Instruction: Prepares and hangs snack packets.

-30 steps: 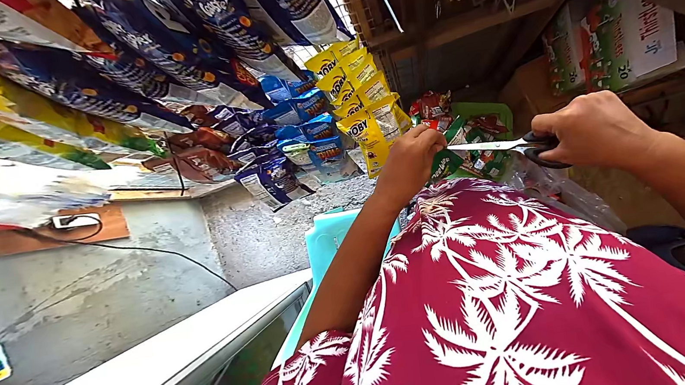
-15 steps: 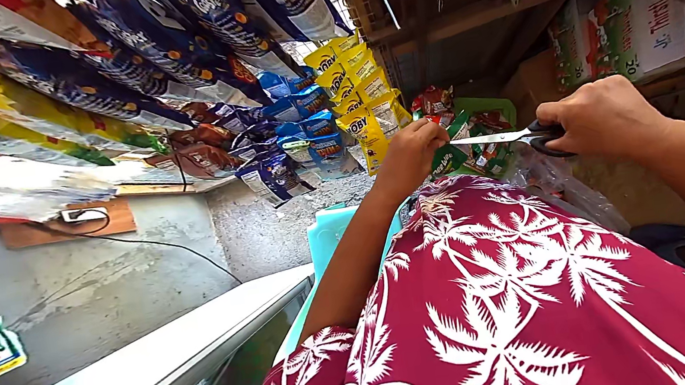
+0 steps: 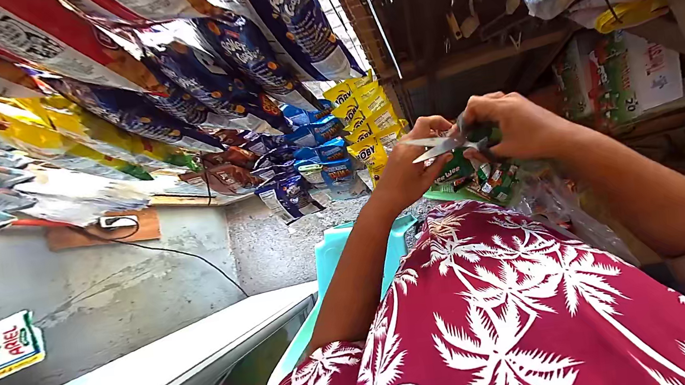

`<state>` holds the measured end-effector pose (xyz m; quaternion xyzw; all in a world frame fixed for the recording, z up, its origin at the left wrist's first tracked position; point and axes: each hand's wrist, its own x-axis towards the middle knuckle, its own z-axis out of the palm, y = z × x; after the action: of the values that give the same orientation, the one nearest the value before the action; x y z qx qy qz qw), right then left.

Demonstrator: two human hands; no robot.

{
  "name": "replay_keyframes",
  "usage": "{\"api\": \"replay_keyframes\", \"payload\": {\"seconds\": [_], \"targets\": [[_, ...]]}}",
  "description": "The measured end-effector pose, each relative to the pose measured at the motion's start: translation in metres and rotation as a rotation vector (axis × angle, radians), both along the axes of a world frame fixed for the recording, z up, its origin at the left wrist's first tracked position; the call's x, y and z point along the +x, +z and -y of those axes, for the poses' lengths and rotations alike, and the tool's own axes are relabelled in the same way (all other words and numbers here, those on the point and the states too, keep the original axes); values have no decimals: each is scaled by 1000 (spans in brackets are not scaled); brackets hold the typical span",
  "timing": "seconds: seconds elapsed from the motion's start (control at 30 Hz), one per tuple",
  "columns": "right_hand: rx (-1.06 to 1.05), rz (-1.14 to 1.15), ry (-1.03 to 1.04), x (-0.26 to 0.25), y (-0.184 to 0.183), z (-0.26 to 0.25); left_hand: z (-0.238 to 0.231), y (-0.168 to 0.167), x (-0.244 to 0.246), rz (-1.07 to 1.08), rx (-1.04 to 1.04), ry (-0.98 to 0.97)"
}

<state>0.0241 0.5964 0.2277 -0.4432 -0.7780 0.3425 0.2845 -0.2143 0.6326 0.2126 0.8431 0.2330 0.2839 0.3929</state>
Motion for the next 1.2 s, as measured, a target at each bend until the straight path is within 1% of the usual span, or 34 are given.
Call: {"api": "replay_keyframes", "payload": {"seconds": [0.07,0.17,0.3,0.47,0.6,0.77,0.97,1.2], "targets": [[-27,-3,37,-1,0,-10,-2,5,2,12,20,42],[-59,-85,33,1,2,-22,-2,6,6,65,7,157],[-107,-274,21,-1,3,-44,-6,1,9,218,-162,333],[-27,-389,-13,-24,5,-60,-16,-1,3,305,-211,444],[50,-422,-164,-39,4,-69,-35,6,-1,386,-269,471],[47,-473,-292,-50,-2,-73,-48,9,-1,404,-297,464],[67,-535,-326,-53,-10,-75,-57,6,-1,391,-286,427],[1,-605,-292,-51,-14,-78,-61,-4,-1,397,-232,380]]}}
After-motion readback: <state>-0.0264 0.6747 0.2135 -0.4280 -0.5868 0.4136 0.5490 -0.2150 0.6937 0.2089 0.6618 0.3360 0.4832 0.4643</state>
